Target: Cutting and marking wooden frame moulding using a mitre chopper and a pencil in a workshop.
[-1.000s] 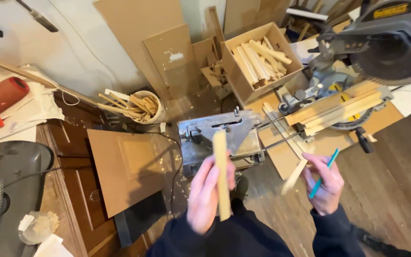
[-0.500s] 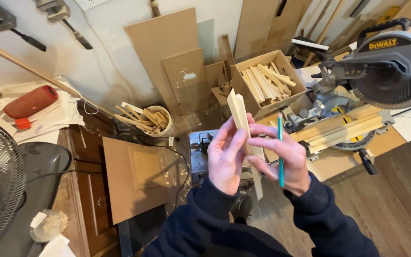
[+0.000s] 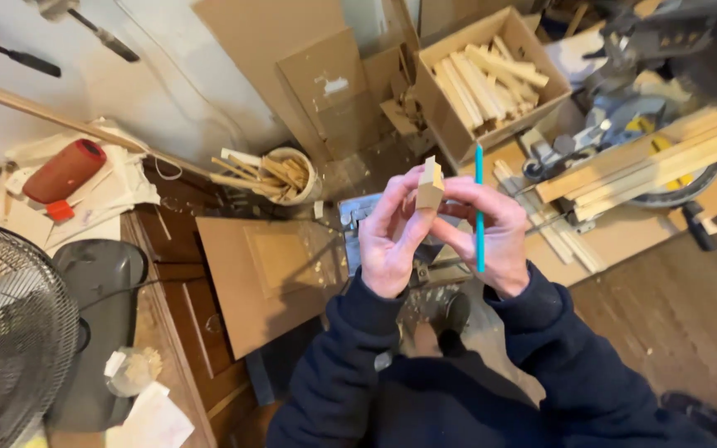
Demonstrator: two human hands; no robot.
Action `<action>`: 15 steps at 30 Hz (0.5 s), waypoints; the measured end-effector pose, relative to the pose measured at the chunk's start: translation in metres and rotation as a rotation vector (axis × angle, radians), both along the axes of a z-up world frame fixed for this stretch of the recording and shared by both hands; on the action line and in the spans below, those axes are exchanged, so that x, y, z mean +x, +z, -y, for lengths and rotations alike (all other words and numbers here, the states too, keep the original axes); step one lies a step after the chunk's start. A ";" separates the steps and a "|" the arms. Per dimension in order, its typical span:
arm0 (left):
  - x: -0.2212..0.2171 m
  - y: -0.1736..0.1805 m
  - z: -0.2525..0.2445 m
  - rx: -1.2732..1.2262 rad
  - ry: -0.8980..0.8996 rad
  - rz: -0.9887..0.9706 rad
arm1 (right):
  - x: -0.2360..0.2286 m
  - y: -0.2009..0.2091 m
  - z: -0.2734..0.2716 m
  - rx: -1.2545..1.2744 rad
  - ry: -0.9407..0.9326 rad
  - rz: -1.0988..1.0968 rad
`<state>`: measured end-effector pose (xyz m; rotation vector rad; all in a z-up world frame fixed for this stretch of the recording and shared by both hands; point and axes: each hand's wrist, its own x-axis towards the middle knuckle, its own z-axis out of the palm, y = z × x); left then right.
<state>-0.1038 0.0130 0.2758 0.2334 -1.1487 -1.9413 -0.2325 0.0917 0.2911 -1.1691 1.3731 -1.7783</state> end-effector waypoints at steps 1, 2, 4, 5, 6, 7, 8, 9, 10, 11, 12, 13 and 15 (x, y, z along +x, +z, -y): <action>0.002 -0.003 -0.003 0.013 -0.003 0.018 | 0.000 0.001 -0.002 0.013 -0.003 0.018; 0.003 -0.006 -0.004 0.004 -0.005 0.034 | 0.000 0.003 -0.003 0.010 0.004 -0.034; 0.005 -0.008 -0.002 -0.018 -0.006 0.055 | -0.002 0.002 0.000 -0.006 0.012 -0.080; 0.005 -0.008 0.002 -0.053 0.008 0.054 | -0.004 -0.001 0.004 -0.015 -0.007 -0.143; 0.005 -0.011 0.000 -0.074 0.016 0.056 | -0.005 -0.005 0.001 -0.010 -0.031 -0.203; 0.004 -0.013 0.001 -0.073 0.011 0.064 | -0.007 -0.005 0.001 -0.008 -0.035 -0.195; 0.006 -0.016 -0.003 -0.077 0.028 0.060 | -0.005 -0.004 -0.002 0.004 -0.052 -0.255; 0.010 -0.018 -0.007 -0.081 0.045 0.057 | -0.003 -0.003 -0.006 0.016 -0.067 -0.315; 0.009 -0.017 -0.005 -0.089 0.046 0.060 | -0.005 0.000 -0.003 0.008 -0.067 -0.311; 0.008 -0.016 -0.003 -0.065 0.039 0.052 | -0.007 0.003 -0.001 -0.008 -0.073 -0.379; 0.009 -0.015 -0.002 -0.040 0.040 0.047 | -0.007 0.007 0.003 -0.024 -0.073 -0.444; 0.011 -0.010 0.002 -0.048 0.049 0.054 | -0.007 0.011 0.006 -0.034 -0.066 -0.437; 0.016 -0.003 0.002 -0.014 0.017 0.089 | -0.005 0.017 0.003 0.015 -0.035 -0.464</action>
